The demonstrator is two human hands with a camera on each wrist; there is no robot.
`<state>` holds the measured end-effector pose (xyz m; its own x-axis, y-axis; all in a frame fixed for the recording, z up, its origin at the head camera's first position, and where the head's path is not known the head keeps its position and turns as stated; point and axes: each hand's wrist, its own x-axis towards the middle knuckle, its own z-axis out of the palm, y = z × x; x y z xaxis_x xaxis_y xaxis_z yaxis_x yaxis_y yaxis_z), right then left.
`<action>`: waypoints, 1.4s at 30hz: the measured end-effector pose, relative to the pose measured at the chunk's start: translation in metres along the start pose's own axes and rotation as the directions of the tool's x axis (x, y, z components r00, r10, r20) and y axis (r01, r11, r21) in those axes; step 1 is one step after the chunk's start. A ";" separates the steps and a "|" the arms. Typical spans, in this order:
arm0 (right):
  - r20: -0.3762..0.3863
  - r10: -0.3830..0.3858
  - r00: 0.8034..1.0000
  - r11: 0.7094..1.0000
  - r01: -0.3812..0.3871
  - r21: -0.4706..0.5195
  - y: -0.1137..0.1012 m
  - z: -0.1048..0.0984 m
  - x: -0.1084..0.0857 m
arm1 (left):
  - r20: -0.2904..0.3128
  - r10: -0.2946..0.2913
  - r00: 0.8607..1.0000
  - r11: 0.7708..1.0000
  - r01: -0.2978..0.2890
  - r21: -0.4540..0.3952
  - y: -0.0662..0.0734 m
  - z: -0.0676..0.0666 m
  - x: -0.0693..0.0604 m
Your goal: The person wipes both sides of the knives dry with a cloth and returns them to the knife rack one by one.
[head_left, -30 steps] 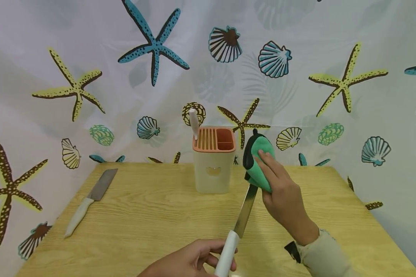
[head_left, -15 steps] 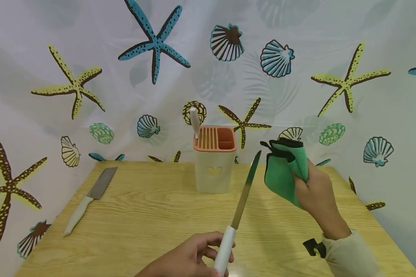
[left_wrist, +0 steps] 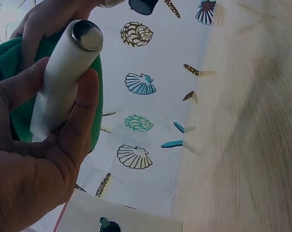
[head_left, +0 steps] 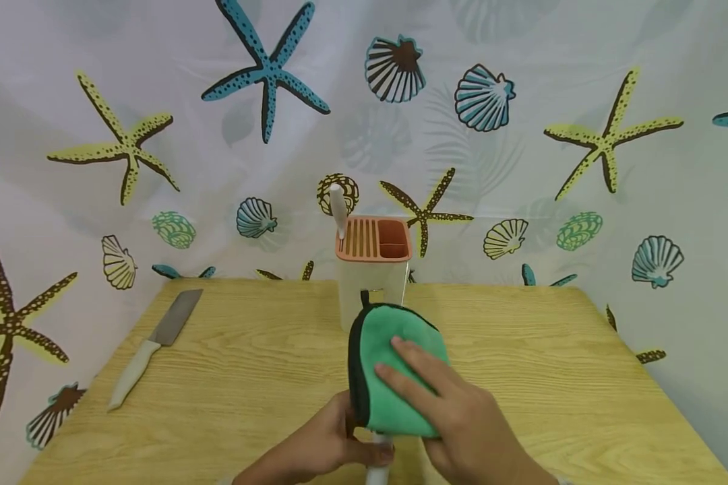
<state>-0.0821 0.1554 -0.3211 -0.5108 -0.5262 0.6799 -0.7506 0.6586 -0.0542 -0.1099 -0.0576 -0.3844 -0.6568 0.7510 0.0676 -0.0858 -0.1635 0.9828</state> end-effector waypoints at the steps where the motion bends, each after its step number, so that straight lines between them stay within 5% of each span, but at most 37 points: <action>1: 0.030 -0.012 0.999 1.000 0.012 0.001 -0.003 0.004 -0.001 | 0.009 0.024 1.000 1.000 -0.024 0.005 -0.001 0.000 -0.001; 4: 0.052 -0.016 0.999 1.000 0.016 -0.013 -0.005 0.012 -0.002 | 0.016 0.031 0.999 0.999 -0.032 0.015 -0.002 0.000 -0.004; 10: -0.007 0.074 0.997 0.993 -0.074 -0.094 0.016 0.016 0.005 | 0.017 -0.107 0.994 0.994 0.107 0.002 0.000 0.005 0.000; 15: -0.069 0.123 0.990 0.980 -0.133 -0.149 0.039 0.013 0.015 | 0.019 -0.109 0.994 0.993 0.110 -0.042 -0.001 0.008 -0.001; 22: -0.099 0.182 0.978 0.962 -0.198 -0.186 0.053 0.001 0.023 | 0.000 0.005 1.000 0.999 -0.005 -0.041 -0.004 0.007 -0.004; 29: -0.064 0.091 0.994 0.960 -0.105 -0.261 0.035 0.006 0.018 | -0.037 0.081 0.996 0.995 -0.083 -0.050 -0.006 0.008 0.001; 35: 0.072 0.030 0.997 0.969 -0.012 -0.247 0.011 0.013 0.007 | -0.199 0.111 0.974 0.994 -0.108 0.026 -0.010 0.012 0.004; 42: 0.053 0.036 0.998 0.972 -0.022 -0.234 0.003 0.014 0.006 | -0.210 0.180 0.961 0.984 -0.175 0.043 -0.013 0.014 0.001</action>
<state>-0.0929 0.1466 -0.3273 -0.5586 -0.5300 0.6380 -0.6200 0.7778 0.1033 -0.0991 -0.0461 -0.3951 -0.8041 0.5578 0.2055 0.0626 -0.2643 0.9624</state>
